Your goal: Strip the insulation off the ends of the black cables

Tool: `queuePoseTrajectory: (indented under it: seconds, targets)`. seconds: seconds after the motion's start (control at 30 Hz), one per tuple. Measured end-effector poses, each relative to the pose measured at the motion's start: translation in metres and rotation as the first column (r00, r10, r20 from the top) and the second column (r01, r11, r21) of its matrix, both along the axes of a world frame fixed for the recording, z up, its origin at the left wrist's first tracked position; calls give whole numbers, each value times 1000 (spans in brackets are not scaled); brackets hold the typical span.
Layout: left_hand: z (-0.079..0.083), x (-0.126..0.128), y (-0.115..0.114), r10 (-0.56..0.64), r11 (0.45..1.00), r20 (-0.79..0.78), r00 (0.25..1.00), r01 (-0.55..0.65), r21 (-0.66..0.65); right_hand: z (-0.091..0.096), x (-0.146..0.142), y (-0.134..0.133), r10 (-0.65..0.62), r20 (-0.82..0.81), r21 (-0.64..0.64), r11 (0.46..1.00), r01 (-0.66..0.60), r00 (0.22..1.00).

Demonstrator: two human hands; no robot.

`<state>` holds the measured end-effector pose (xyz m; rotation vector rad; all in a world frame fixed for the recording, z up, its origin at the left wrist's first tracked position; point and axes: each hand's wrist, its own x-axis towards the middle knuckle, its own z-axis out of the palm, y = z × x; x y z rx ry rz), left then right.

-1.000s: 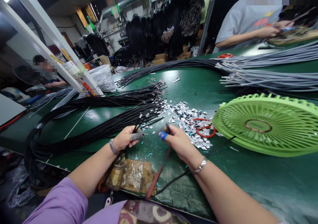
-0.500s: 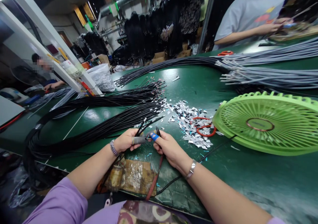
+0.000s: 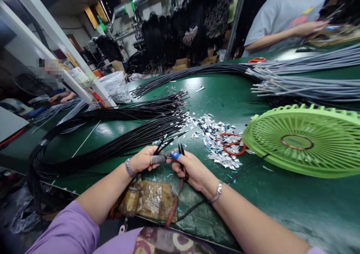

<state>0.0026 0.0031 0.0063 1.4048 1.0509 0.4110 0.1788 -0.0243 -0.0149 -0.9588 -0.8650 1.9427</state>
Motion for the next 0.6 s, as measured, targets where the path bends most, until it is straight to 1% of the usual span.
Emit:
queuePoseTrajectory:
  seconds: [0.17, 0.27, 0.4, 0.47, 0.5, 0.6]
  targets:
    - [-2, -1, 1, -19, 1000, 0, 1000, 19, 10, -1, 0, 0, 28, -13, -1, 1000, -28, 1000]
    - [-1, -1, 1, -12, 1000, 6, 1000, 12, 7, -1, 2, 0, 55, -25, 20, 998, -54, 998]
    - [0, -1, 0, 7, 1000, 9, 1000, -7, -6, -3, 1, -1, 60, -11, 64, 996, -60, 998]
    - [0, -1, 0, 9, 1000, 17, 1000, -9, -8, -4, 0, -3, 27, 40, 123, 992, -31, 999]
    - [-1, 0, 0, 7, 1000, 22, 1000, -7, -6, -4, -1, -3, -9, 80, 174, 985, -5, 997]
    - [-1, -1, 0, 4, 1000, 38, 999, -3, -10, -3, -3, -5, -141, 190, 353, 933, 67, 972]
